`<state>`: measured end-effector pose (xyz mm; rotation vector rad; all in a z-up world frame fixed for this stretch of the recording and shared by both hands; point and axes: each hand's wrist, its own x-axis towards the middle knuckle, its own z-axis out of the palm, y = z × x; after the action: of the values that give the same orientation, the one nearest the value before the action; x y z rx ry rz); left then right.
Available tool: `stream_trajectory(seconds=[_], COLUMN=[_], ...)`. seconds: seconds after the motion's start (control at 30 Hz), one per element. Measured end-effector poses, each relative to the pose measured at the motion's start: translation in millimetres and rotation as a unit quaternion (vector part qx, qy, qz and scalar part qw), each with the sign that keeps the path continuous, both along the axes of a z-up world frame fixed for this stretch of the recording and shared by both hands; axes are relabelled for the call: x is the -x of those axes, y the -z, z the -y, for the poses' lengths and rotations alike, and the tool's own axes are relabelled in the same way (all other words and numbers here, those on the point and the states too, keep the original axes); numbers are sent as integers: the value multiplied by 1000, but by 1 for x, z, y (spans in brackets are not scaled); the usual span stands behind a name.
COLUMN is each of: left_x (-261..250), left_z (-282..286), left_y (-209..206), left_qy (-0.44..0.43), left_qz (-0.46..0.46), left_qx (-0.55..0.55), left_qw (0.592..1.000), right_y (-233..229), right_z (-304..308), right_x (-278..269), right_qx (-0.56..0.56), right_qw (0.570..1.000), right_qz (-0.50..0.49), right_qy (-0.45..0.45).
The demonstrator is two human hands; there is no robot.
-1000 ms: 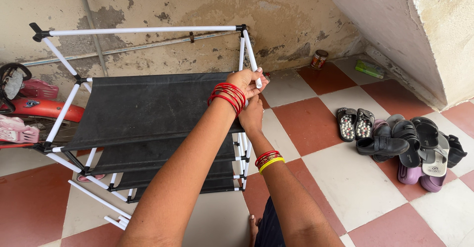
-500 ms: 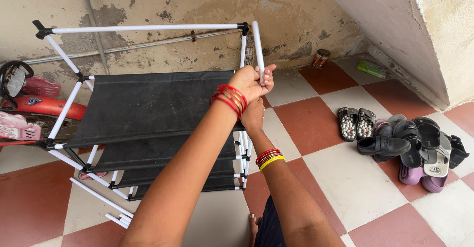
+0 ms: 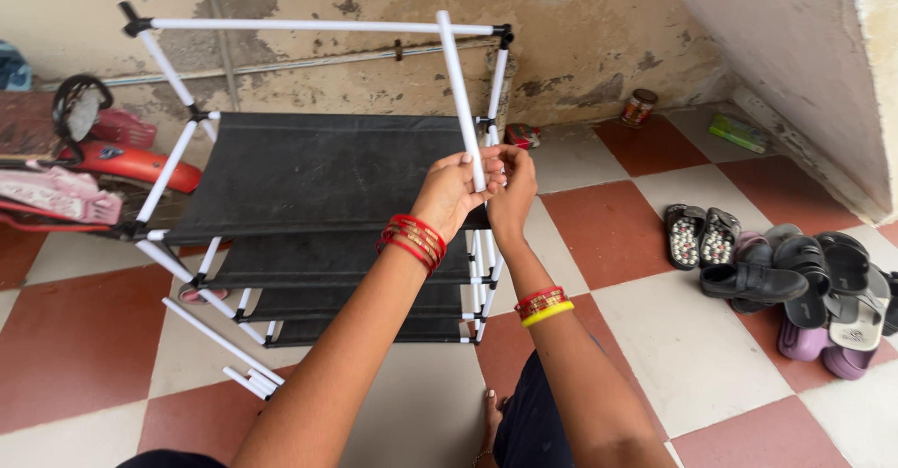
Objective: The person disassembles a shoe rack by detaching plastic connectors and pulling rods out of the frame and fabric shelves by hand.
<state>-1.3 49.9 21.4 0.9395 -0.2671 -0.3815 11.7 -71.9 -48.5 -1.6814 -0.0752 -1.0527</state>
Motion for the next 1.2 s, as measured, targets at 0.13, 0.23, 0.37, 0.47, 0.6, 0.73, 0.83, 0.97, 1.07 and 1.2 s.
stream_trajectory(seconds=[0.13, 0.23, 0.37, 0.47, 0.6, 0.73, 0.83, 0.97, 1.07, 1.2], left_x=[20, 32, 41, 51, 65, 80, 87, 97, 104, 110], left_z=[-24, -41, -65, -86, -113, -139, -158, -179, -194, -214], left_y=[5, 14, 31, 43, 56, 74, 87, 101, 118, 157], left_qy=[-76, -149, -222, -259, -309, -336, -365, -397, -415, -429], left_qz=[-5, 11, 19, 13, -12, -32, -34, -52, -79, -105], left_qx=[-25, -43, -46, -60, -72, -70, -69, -89, -87, -8], left_qw=[997, 988, 974, 964, 948, 939, 928, 912, 902, 897], right_y=[-35, -44, -40, -32, -20, -8, 4, 21, 33, 54], right_z=[-31, -58, -90, -115, -146, -171, -187, -206, -220, -236], right_x=[34, 57, 74, 85, 99, 109, 113, 114, 118, 123], right_qx=[-80, -136, -191, -178, -115, -110, -81, -30, 0, -2], right_qw=[996, 988, 968, 956, 957, 937, 927, 921, 914, 895], right_qz=[-32, -57, -73, -81, -146, -210, -231, -239, -254, -277], right_qy=[-33, -46, -147, -216, -221, -257, -284, -305, -318, -351])
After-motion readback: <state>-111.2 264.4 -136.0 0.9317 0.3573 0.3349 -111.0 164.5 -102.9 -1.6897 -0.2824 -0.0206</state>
